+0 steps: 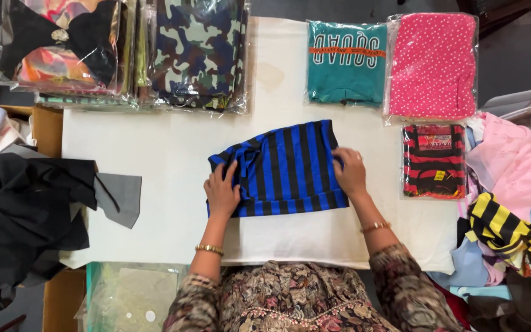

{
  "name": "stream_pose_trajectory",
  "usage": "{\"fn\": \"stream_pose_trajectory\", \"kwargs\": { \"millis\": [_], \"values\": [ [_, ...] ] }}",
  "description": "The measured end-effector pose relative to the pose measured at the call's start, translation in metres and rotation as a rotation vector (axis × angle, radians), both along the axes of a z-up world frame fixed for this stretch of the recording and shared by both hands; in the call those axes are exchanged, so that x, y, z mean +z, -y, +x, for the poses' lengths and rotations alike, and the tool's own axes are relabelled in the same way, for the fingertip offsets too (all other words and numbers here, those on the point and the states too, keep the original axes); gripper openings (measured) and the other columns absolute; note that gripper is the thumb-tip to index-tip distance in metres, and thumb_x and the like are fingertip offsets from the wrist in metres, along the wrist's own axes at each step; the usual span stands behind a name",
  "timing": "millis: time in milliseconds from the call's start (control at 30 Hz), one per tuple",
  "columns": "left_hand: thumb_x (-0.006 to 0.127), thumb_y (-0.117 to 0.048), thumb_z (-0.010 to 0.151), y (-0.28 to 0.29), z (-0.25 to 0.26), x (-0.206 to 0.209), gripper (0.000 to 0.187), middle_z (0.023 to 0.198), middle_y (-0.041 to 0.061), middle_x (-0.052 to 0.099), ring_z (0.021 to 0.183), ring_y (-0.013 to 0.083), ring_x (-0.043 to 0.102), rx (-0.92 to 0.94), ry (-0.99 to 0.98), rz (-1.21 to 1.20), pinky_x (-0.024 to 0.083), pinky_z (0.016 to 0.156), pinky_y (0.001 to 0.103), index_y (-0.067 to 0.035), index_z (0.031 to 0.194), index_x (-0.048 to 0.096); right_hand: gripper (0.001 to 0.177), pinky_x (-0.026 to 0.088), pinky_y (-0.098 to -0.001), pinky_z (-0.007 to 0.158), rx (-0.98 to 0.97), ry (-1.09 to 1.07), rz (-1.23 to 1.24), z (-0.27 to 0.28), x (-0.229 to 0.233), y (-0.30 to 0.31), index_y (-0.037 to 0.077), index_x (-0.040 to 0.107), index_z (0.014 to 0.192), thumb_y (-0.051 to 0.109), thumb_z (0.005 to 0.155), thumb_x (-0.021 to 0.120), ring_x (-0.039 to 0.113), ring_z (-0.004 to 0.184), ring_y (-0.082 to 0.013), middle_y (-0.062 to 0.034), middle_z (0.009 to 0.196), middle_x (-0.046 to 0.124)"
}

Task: Folding t-shirts and placing them into clear plastic bags.

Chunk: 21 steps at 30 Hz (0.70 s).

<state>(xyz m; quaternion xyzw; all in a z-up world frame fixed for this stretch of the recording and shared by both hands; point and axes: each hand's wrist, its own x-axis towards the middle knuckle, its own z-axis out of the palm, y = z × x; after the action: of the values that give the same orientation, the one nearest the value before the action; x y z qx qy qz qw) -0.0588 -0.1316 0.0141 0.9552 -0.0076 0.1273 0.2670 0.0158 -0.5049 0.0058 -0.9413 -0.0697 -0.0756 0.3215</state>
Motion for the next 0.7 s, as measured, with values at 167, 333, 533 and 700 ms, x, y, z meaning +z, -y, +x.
{"fn": "stream_pose_trajectory", "kwargs": {
  "millis": [167,333,533,700],
  "values": [
    [0.067,-0.009,0.08,-0.024,0.068,-0.038,0.033,0.123,0.006,0.066,0.112,0.029,0.058,0.142,-0.096,0.202,0.042,0.096,0.051,-0.02,0.111,0.074,0.032,0.048,-0.0456,0.098,0.024,-0.03,-0.099,0.078,-0.02,-0.008,0.012,0.068,0.117,0.011,0.084,0.072,0.058,0.114,-0.0368,-0.0098,0.122,0.067],
    [0.063,-0.008,0.092,-0.065,0.122,-0.054,0.019,0.111,0.007,0.068,0.104,0.0314,0.066,0.396,-0.151,-0.15,0.053,0.089,0.045,-0.017,0.105,0.074,0.032,0.049,-0.046,0.098,0.053,-0.074,-0.187,0.114,-0.035,-0.01,0.014,0.069,0.119,0.014,0.088,0.072,0.058,0.115,-0.0362,-0.0068,0.124,0.068],
    [0.062,-0.012,0.096,-0.079,0.151,-0.055,0.011,0.092,0.006,0.072,0.069,0.0294,0.073,0.579,-0.592,-0.626,0.056,0.062,0.034,-0.01,0.105,0.069,0.027,0.052,-0.0452,0.094,0.054,-0.302,-0.291,0.137,-0.038,-0.01,0.016,0.075,0.108,0.017,0.081,0.075,0.061,0.11,-0.0341,-0.0064,0.105,0.073],
    [0.052,0.0,0.096,-0.083,0.158,-0.101,0.014,0.086,0.006,0.065,0.071,0.0235,0.074,0.559,-0.405,-1.321,0.061,0.06,0.03,-0.003,0.106,0.061,0.014,0.056,-0.0331,0.063,-0.199,-0.486,0.246,0.144,-0.027,-0.008,0.005,0.069,0.097,0.004,0.083,0.074,0.073,0.066,-0.0233,-0.0065,0.096,0.074]
  ]
}}
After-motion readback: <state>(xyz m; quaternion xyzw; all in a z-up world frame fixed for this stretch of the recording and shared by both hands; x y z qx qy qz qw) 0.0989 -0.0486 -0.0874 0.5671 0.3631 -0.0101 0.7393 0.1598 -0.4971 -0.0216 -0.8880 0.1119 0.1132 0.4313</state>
